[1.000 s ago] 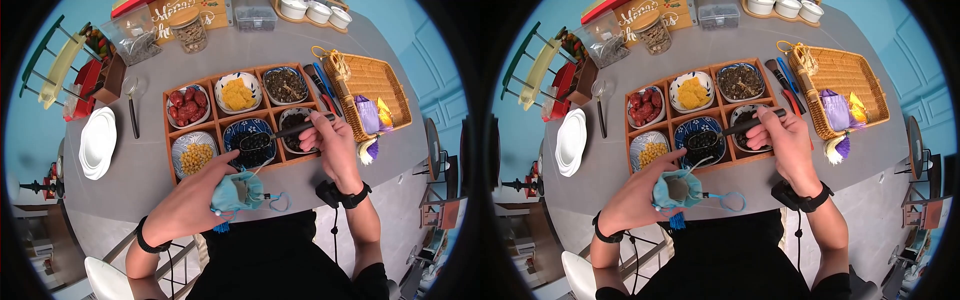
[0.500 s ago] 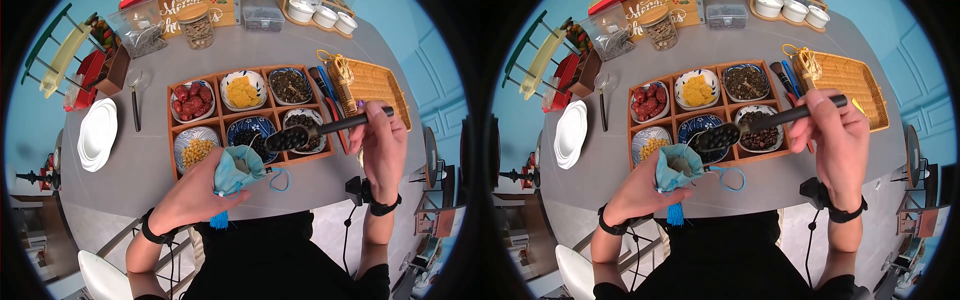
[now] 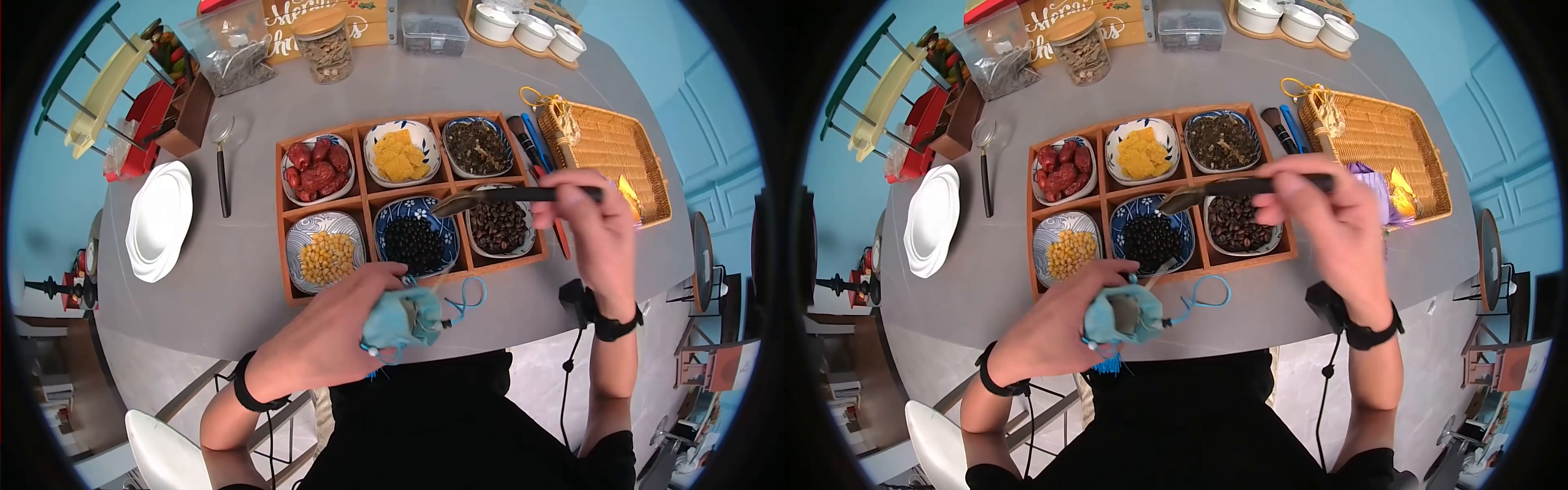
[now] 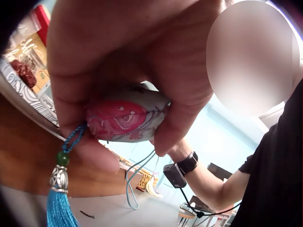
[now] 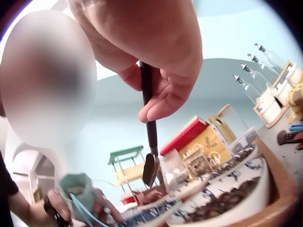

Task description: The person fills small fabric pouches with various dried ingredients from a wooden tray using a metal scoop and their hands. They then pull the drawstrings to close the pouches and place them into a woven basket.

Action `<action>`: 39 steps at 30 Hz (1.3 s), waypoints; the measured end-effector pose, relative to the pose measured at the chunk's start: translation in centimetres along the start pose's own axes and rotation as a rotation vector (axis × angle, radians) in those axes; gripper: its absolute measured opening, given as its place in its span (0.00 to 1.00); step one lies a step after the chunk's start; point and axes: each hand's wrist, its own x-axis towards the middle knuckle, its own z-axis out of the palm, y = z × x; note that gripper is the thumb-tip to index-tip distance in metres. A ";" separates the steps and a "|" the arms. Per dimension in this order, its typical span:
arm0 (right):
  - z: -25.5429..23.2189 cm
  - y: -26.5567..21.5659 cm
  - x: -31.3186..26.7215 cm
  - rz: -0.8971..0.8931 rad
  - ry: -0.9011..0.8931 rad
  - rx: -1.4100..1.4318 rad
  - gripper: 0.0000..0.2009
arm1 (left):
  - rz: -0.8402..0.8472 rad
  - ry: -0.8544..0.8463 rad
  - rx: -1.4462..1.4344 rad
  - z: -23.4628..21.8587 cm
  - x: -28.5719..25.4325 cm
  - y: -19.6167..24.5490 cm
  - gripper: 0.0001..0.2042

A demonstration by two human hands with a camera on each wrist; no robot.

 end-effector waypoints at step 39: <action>-1.2 0.2 1.4 0.123 0.148 0.276 0.12 | -0.177 0.127 -0.168 0.0 0.7 0.1 0.24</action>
